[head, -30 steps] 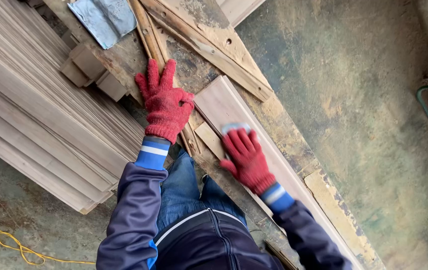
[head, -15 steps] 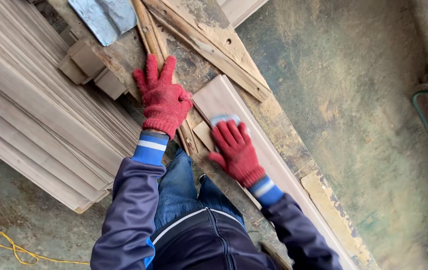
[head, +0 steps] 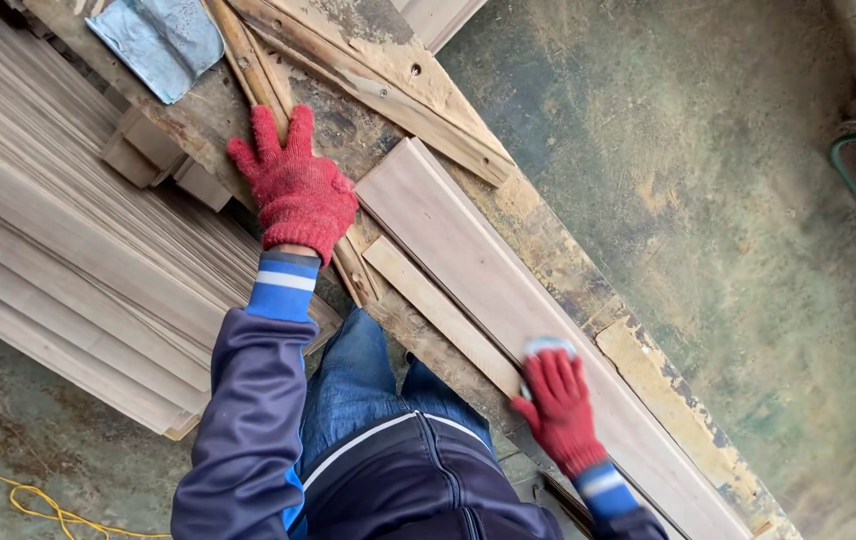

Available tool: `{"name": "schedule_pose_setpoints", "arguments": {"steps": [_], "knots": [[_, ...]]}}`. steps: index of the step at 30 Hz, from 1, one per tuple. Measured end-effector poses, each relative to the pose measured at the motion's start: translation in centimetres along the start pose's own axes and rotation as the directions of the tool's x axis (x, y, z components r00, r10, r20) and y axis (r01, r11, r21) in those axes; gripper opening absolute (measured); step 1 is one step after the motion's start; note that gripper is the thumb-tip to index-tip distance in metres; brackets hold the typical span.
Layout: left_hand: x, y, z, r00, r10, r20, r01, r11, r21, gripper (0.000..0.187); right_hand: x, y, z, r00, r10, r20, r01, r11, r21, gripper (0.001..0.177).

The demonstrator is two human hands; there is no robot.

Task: Sanding a wood plank using an orbital sander and manual sandpaper on a workbench.

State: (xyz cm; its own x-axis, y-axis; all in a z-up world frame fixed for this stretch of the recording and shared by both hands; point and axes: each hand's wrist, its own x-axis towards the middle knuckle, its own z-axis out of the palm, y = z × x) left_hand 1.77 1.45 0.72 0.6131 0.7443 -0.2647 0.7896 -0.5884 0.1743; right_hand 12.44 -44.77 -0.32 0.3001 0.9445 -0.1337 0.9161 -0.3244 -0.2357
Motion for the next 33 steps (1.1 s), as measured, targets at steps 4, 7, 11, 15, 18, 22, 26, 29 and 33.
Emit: {"name": "schedule_pose_setpoints", "arguments": {"steps": [4,7,11,15,18,22,26,29,33], "knots": [[-0.1,-0.1,0.3,1.000,0.003,-0.014,-0.003,1.000,0.022,0.031,-1.5,-0.5,1.0,0.996,0.090,0.011,-0.090,0.995,0.044,0.083],[0.4,0.8,-1.7,0.988,-0.081,0.132,0.083,0.997,-0.006,0.030,8.5,-3.5,-0.5,0.999,-0.006,-0.043,0.007,1.000,0.020,0.094],[0.6,0.4,-1.6,0.942,-0.135,0.308,0.128,0.991,0.043,0.040,23.9,-8.6,-0.6,0.933,-0.281,-0.225,0.305,0.949,0.078,0.089],[1.0,-0.6,0.4,0.967,-0.112,0.229,0.104,0.994,0.044,0.037,28.9,-10.7,-0.6,0.910,-0.313,-0.273,0.345,0.936,0.075,0.083],[1.3,0.4,-0.8,0.943,-0.152,0.297,0.141,0.988,0.058,0.034,23.6,-8.2,-1.9,0.921,-0.293,-0.257,0.326,0.940,0.096,0.079],[1.2,0.7,-1.1,0.943,-0.169,0.287,0.159,0.986,0.060,0.033,12.7,-4.4,-3.1,0.964,-0.235,-0.127,0.246,0.966,0.078,0.077],[0.9,0.9,-1.7,0.952,-0.156,0.262,0.165,0.986,-0.012,0.030,12.1,-4.3,-2.4,0.975,-0.181,-0.127,0.193,0.977,0.087,0.079],[0.8,1.1,-2.1,0.933,-0.178,0.314,0.173,0.984,0.043,0.034,19.7,-7.0,-0.8,0.953,-0.237,-0.191,0.256,0.963,0.082,0.080],[0.6,0.3,-0.3,0.958,-0.150,0.242,0.150,0.988,0.017,0.034,30.2,-10.6,0.2,0.910,-0.255,-0.325,0.303,0.947,0.105,0.083]]}}
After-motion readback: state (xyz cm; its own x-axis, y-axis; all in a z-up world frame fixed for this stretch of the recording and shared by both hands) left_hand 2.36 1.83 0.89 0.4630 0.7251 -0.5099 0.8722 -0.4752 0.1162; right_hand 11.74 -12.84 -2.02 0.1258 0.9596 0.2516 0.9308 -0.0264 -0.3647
